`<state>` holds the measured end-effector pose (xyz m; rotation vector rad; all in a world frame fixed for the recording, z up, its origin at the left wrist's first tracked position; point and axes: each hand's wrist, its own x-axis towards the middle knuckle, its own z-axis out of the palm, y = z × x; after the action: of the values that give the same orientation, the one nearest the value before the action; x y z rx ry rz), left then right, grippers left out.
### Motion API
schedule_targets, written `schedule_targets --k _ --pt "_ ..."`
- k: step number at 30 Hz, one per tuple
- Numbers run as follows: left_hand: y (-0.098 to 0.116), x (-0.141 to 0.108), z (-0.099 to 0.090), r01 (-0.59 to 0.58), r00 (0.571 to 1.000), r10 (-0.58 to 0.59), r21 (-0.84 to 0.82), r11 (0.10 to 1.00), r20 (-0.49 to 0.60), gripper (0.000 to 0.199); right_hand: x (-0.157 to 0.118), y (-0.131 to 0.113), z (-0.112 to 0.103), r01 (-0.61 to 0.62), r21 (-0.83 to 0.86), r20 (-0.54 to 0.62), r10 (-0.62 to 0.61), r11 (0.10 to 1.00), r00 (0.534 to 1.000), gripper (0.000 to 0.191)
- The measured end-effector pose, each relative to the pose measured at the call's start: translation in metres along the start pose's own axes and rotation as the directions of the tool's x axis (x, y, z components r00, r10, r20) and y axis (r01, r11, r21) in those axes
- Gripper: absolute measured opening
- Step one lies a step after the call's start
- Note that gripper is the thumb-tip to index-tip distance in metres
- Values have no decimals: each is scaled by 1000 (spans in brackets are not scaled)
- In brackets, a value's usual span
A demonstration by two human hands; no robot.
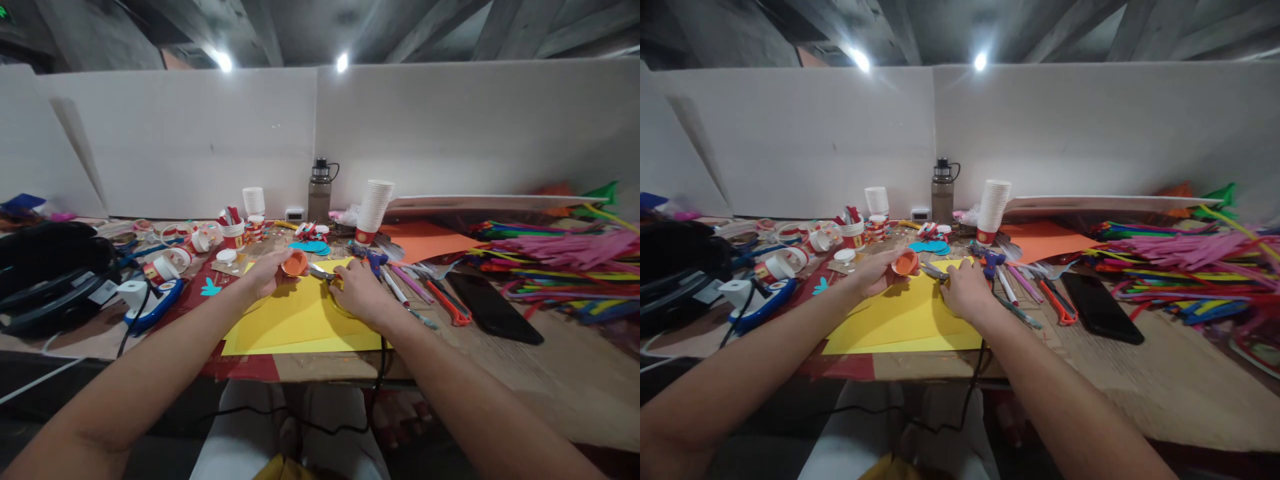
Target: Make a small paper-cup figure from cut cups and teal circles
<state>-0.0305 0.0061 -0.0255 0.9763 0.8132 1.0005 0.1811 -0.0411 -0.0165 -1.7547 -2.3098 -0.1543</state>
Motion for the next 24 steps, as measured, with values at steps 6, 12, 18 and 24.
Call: schedule_targets --k 6,12,18,24 --pt "-5 -4 6 22 1000 -22 -22 1000 4 23 5 -7 -2 183 442 -193 -107 878 975 70" --pt "-13 -10 19 12 999 -11 -25 1000 47 20 9 -12 10 219 579 -202 -122 785 972 75" --pt "-17 -13 23 49 989 -45 -27 998 141 28 10 -9 5 274 644 -235 -156 714 959 46" --pt "-10 -8 15 110 983 -97 -78 991 153 41 14 -6 4 88 847 -48 -89 524 995 40"
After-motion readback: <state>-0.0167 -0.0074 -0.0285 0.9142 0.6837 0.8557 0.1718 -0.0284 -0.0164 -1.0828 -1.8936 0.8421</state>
